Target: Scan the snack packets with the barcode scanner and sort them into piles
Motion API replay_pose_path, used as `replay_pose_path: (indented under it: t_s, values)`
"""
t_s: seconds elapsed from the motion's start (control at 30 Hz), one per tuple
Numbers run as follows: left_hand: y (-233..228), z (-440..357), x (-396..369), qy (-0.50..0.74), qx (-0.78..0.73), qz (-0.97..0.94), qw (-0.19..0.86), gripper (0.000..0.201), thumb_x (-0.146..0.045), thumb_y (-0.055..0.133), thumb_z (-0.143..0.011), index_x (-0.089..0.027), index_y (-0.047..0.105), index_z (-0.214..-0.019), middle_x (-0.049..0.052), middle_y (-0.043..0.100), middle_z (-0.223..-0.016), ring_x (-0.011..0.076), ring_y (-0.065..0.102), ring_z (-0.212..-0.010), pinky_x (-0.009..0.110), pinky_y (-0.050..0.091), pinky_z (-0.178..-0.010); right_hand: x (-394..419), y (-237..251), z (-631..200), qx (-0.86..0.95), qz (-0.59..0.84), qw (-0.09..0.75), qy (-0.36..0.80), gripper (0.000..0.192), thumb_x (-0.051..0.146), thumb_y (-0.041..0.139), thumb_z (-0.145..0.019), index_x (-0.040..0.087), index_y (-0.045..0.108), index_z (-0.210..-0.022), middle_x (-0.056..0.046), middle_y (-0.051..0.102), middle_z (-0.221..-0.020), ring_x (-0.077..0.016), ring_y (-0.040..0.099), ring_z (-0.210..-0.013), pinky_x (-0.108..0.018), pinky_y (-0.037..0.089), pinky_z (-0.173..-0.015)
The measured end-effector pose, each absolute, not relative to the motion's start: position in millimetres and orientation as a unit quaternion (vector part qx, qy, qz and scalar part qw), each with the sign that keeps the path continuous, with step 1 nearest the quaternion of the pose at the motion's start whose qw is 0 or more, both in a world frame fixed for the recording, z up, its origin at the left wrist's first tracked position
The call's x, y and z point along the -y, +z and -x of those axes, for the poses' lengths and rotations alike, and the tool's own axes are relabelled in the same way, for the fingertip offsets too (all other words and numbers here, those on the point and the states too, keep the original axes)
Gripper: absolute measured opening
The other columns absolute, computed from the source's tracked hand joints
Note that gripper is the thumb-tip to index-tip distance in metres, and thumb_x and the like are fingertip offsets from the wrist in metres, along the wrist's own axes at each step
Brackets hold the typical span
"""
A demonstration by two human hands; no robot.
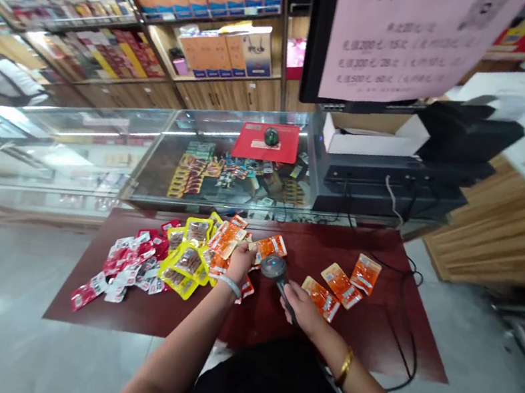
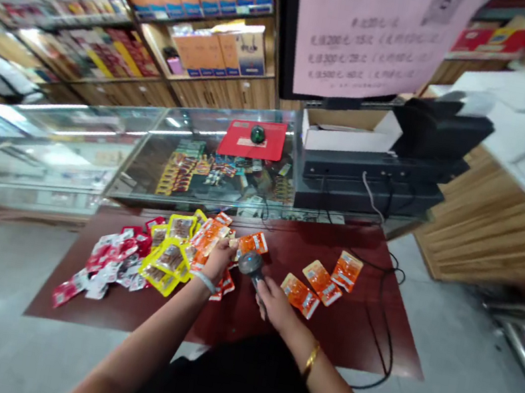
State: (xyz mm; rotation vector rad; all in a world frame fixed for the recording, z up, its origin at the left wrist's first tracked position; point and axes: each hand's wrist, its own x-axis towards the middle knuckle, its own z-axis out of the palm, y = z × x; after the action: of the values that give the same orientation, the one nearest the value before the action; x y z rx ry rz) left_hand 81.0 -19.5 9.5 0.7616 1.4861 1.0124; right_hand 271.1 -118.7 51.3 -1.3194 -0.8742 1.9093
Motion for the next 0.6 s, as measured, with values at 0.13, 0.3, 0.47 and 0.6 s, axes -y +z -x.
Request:
replay_pose_path:
  t_s: [0.13,0.3,0.47,0.6]
  values:
    - [17.4,-56.1,33.0,0.476,-0.626,-0.303,0.538,0.022,-0.029,0.064,-0.070,-0.014,0.067,-0.087,0.003,0.070,-0.075,0.0140,0.062,-0.067,0.027,0.050,-0.068,110.5,53.4,-240.2,0.355,0.469,0.300,0.751,0.058,0.071,0.052,-0.080,0.021,0.054,-0.110,0.009,0.047,-0.056,-0.0063,0.037,-0.034,-0.020,0.029,-0.035]
    - [18.0,-29.0,43.6,0.452,-0.679,-0.302,0.493,0.020,-0.028,0.058,-0.075,-0.015,0.067,-0.088,0.005,0.070,-0.077,0.0159,0.063,-0.071,0.028,0.052,-0.069,108.7,55.4,-217.3,0.366,0.450,0.270,0.769,0.063,0.074,0.052,-0.078,0.020,0.053,-0.110,0.010,0.045,-0.054,-0.0064,0.035,-0.033,-0.021,0.029,-0.035]
    - [12.8,-5.1,47.7,0.389,-0.740,-0.336,0.434,0.021,-0.031,0.053,-0.081,-0.015,0.064,-0.089,0.004,0.068,-0.077,0.0148,0.062,-0.069,0.025,0.047,-0.065,114.3,52.8,-217.1,0.375,0.465,0.255,0.761,0.059,0.076,0.052,-0.076,0.021,0.053,-0.096,0.010,0.046,-0.055,-0.0060,0.036,-0.033,-0.021,0.029,-0.035]
    - [16.0,8.1,55.5,0.267,-0.805,-0.416,0.329,0.022,-0.030,0.055,-0.082,-0.017,0.065,-0.096,0.004,0.067,-0.077,0.0168,0.062,-0.070,0.025,0.043,-0.063,120.6,50.1,-228.8,0.366,0.481,0.256,0.754,0.057,0.074,0.051,-0.077,0.021,0.054,-0.098,0.009,0.048,-0.056,-0.0061,0.038,-0.033,-0.021,0.028,-0.035]
